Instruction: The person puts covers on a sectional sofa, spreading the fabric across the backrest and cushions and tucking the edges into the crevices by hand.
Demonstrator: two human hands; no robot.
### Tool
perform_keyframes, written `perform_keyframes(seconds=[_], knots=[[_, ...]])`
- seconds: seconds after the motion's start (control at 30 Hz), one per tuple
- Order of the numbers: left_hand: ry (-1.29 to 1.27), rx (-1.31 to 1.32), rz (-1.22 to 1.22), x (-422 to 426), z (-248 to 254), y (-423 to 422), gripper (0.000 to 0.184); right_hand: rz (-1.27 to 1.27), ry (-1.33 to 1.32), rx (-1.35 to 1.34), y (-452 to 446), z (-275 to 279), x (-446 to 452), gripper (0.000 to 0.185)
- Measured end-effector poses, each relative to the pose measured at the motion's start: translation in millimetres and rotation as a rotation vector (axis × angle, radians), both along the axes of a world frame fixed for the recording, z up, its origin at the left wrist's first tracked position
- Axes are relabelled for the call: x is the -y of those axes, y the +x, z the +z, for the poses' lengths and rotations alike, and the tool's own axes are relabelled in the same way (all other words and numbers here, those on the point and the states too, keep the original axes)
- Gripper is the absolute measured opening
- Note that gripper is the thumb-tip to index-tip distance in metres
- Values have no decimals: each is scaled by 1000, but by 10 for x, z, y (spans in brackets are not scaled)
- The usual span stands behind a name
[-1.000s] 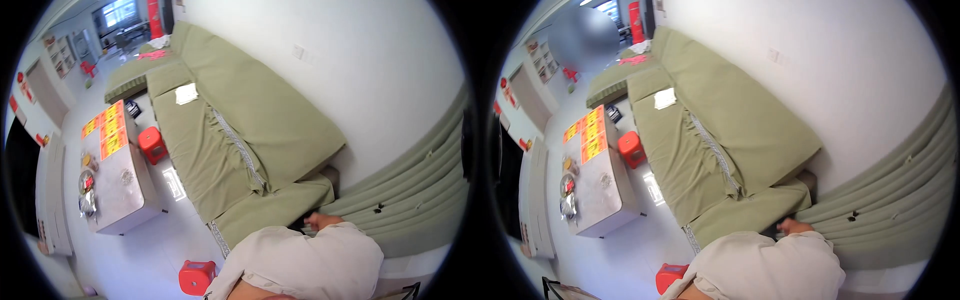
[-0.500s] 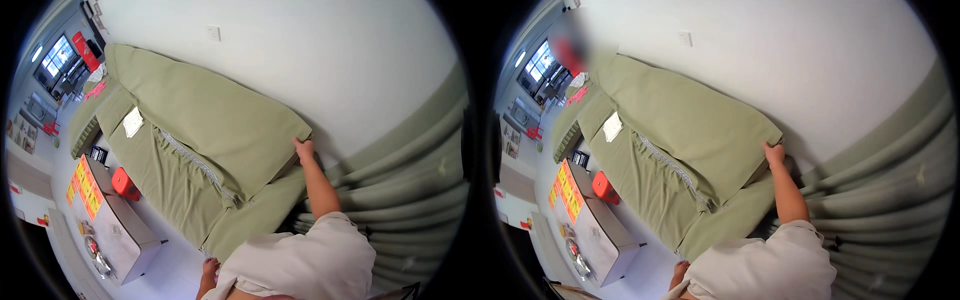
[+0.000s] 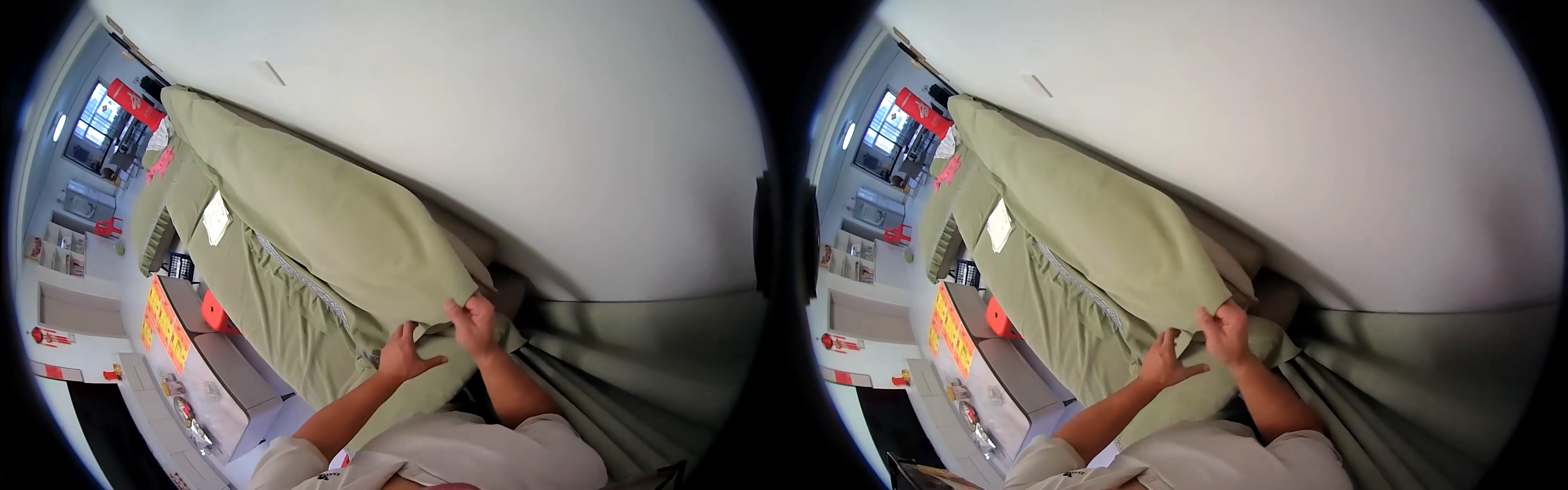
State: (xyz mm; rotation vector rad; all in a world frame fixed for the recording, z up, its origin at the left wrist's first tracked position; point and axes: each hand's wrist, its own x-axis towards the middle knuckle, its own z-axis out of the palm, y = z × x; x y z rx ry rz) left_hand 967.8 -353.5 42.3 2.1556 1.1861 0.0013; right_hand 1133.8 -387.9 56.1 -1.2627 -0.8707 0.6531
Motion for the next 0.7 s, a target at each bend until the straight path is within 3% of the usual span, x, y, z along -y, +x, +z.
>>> perform_keyframes(seconds=[0.07,0.13,0.17,0.23,0.3,0.47,0.57,0.67,0.7], knots=[[151,79,112,-38,-82,281,71,67,38,-103,71,263,-95,14],[224,186,327,-103,-317,446,64,-18,222,204,282,422,-249,17],[301,267,372,-167,-261,491,44,-56,325,351,343,474,-325,19],[285,255,307,-286,-205,461,35,-142,320,588,532,523,-367,20],[256,364,271,-359,-268,484,27,-218,278,576,703,367,-412,22],[276,277,167,-235,-442,646,28,-329,-135,-201,910,-476,-368,12],[264,247,155,-284,-558,732,23,-229,-317,45,954,-677,-295,12],[195,236,116,-448,-530,779,21,-222,-35,-175,915,-670,-532,35],[176,237,117,-462,-553,797,21,-181,-9,-240,929,-623,-589,55]])
